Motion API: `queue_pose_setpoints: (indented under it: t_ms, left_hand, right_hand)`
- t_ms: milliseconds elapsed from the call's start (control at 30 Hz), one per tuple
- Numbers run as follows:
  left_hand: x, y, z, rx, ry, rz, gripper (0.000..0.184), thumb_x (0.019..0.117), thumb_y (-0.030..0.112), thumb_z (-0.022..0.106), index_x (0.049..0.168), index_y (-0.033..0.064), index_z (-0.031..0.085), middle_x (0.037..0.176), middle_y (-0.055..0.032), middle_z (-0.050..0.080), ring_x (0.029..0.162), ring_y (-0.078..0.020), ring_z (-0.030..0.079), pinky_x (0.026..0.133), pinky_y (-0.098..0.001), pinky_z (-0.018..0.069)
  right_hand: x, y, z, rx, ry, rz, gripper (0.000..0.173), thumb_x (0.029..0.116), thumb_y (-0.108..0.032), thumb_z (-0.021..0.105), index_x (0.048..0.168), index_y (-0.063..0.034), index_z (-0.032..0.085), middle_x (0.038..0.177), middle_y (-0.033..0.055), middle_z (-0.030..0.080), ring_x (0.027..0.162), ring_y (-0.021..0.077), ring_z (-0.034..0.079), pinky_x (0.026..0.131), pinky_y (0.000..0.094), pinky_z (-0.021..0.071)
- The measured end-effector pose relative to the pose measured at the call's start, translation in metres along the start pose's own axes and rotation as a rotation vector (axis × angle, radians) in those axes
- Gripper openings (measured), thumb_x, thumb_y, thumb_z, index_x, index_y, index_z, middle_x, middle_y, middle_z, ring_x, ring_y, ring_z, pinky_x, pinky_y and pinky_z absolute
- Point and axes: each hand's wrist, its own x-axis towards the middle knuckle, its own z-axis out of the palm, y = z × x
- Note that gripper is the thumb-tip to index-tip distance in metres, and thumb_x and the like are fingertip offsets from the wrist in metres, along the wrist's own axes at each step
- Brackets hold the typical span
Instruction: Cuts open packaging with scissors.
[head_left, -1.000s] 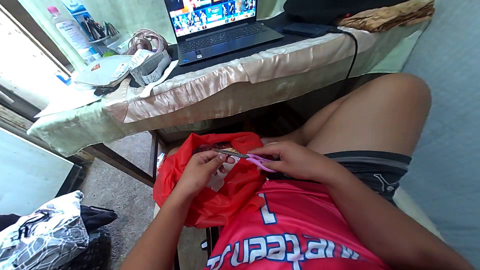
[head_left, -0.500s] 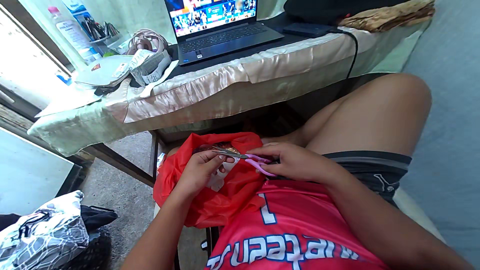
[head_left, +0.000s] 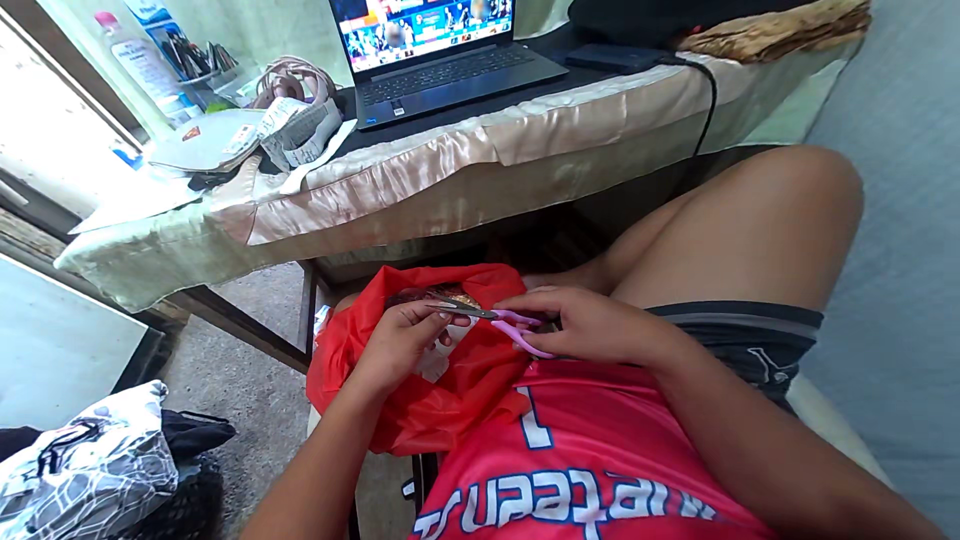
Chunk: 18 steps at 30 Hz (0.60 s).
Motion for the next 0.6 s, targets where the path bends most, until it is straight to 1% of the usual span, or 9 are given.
queue_pose_setpoints:
  t_ms: [100, 200, 367, 500, 600]
  left_hand:
    - [0.0001, -0.0002, -0.0003, 0.005, -0.002, 0.002, 0.025, 0.1068, 0.013, 0.053, 0.111, 0.0013, 0.075, 0.103, -0.0083, 0.076, 0.076, -0.0096, 0.066, 0.069, -0.0241, 0.0527]
    - [0.0004, -0.0006, -0.0004, 0.014, -0.002, -0.002, 0.025, 0.107, 0.014, 0.052, 0.109, 0.0012, 0.074, 0.103, -0.0078, 0.076, 0.076, -0.0093, 0.066, 0.068, -0.0241, 0.0525]
    - [0.0002, 0.0, 0.0001, 0.033, 0.006, -0.004, 0.026, 0.1073, 0.016, 0.052, 0.104, 0.0008, 0.074, 0.101, -0.0077, 0.076, 0.076, -0.0098, 0.066, 0.069, -0.0249, 0.0529]
    - [0.0001, 0.0004, 0.0005, 0.03, 0.008, -0.004, 0.027, 0.1073, 0.016, 0.053, 0.101, 0.0001, 0.073, 0.101, -0.0079, 0.076, 0.076, -0.0105, 0.067, 0.07, -0.0254, 0.0538]
    - [-0.0001, 0.0011, 0.0009, 0.033, 0.005, -0.01, 0.026, 0.1073, 0.017, 0.053, 0.103, 0.0007, 0.073, 0.102, -0.0078, 0.076, 0.077, -0.0107, 0.067, 0.07, -0.025, 0.0539]
  right_hand:
    - [0.0005, 0.0013, 0.0003, -0.04, 0.007, 0.0, 0.044, 0.0963, -0.037, 0.069, 0.138, -0.0231, 0.065, 0.121, -0.0008, 0.069, 0.109, 0.0053, 0.063, 0.097, 0.0292, 0.0531]
    - [0.0005, 0.0006, 0.0002, -0.053, 0.018, 0.013, 0.04, 0.0978, -0.035, 0.068, 0.137, -0.0244, 0.067, 0.12, -0.001, 0.069, 0.106, 0.0052, 0.064, 0.095, 0.0285, 0.054]
    - [0.0001, 0.0004, 0.0002, -0.081, 0.021, 0.024, 0.039, 0.0991, -0.036, 0.066, 0.137, -0.0271, 0.067, 0.12, -0.0024, 0.07, 0.106, 0.0044, 0.064, 0.095, 0.0287, 0.054]
    - [0.0006, 0.001, -0.0003, -0.088, 0.035, 0.027, 0.035, 0.0999, -0.029, 0.066, 0.134, -0.0264, 0.069, 0.119, -0.0026, 0.071, 0.106, 0.0058, 0.066, 0.095, 0.0317, 0.0552]
    - [0.0012, 0.0034, 0.0003, -0.089, 0.056, 0.025, 0.032, 0.1002, -0.028, 0.066, 0.132, -0.0259, 0.07, 0.116, -0.003, 0.072, 0.101, 0.0051, 0.067, 0.093, 0.0306, 0.0563]
